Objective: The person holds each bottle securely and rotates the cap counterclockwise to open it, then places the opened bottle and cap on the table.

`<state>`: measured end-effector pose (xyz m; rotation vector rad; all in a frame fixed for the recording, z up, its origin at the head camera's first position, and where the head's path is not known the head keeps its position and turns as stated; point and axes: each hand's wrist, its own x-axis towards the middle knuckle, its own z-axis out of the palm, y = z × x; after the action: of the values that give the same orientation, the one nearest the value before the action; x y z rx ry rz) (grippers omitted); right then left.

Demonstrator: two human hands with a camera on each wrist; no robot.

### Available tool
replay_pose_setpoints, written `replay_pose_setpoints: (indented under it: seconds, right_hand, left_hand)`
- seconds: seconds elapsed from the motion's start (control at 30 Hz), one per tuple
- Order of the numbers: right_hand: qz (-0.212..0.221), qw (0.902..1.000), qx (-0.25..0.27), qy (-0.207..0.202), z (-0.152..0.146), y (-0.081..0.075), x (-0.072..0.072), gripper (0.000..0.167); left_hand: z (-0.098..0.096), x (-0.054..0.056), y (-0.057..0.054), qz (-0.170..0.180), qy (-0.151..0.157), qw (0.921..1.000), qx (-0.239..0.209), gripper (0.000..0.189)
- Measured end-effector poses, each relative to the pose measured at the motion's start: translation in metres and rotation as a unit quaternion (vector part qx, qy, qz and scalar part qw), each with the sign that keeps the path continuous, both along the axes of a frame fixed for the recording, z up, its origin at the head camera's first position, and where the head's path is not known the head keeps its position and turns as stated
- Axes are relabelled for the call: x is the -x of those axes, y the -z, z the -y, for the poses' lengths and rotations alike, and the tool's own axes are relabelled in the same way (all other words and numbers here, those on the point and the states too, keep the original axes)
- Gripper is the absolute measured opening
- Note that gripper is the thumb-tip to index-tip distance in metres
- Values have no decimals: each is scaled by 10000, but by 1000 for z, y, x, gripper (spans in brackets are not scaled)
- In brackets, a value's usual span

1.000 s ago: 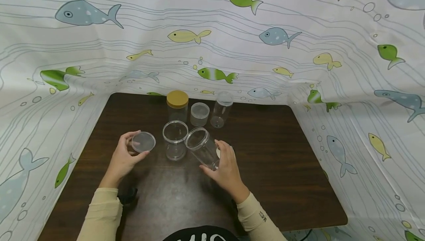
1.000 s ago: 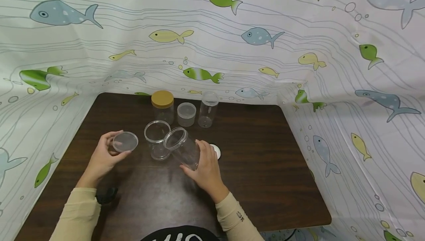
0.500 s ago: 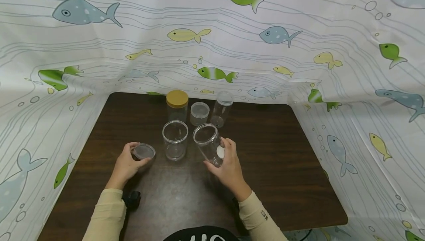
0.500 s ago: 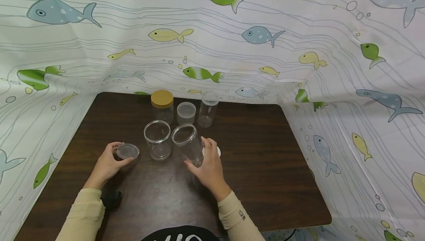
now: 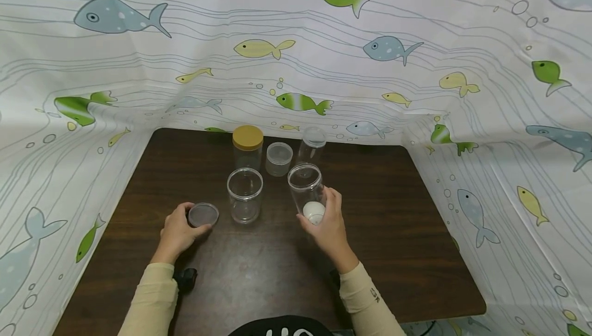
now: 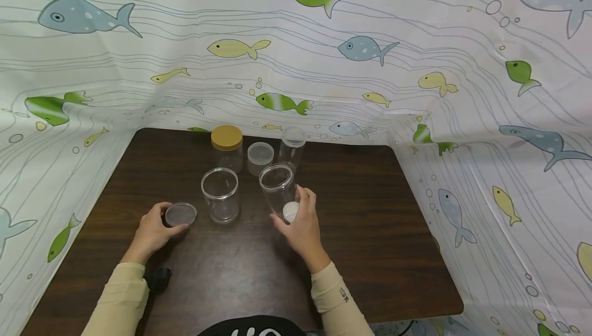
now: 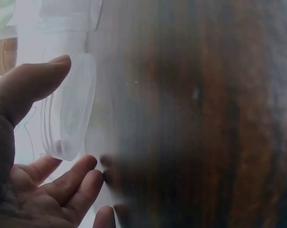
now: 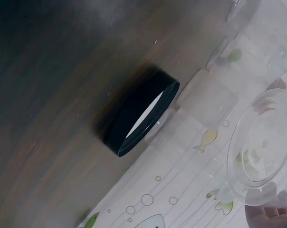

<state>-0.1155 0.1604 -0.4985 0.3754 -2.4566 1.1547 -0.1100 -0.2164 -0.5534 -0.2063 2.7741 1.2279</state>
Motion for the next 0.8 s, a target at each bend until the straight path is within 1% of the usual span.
replay_pose_setpoints:
  seconds: [0.17, 0.3, 0.37, 0.47, 0.57, 0.63, 0.73, 0.8]
  right_hand:
    - [181, 9992, 349, 97, -8, 1, 6, 87]
    - [299, 9977, 581, 177, -16, 3, 10, 87]
    - [324, 9972, 642, 185, -19, 4, 11, 87]
    - [357, 9974, 602, 140, -23, 5, 15, 87]
    - [451, 9976, 518, 111, -26, 5, 20, 86]
    - [607, 9969, 482, 132, -29, 5, 24, 86]
    - [853, 9945, 542, 280, -35, 6, 34, 85]
    - [1047, 9914, 679, 402, -40, 7, 42, 84]
  left_hand:
    - [-2, -2, 4, -110, -64, 9997, 202, 85]
    - [-4, -2, 6, -214, -74, 9990, 375, 81]
    - [-5, -3, 6, -254, -70, 9987, 443, 80]
    - [-6, -4, 5, -294, -66, 9981, 535, 81]
    - [-8, -5, 5, -302, -53, 9978, 587, 85]
    - [-7, -5, 5, -271, -12, 9978, 605, 89]
    - [-6, -4, 4, -130, 125, 9983, 560, 100]
    - [-4, -3, 2, -53, 232, 9985, 496, 107]
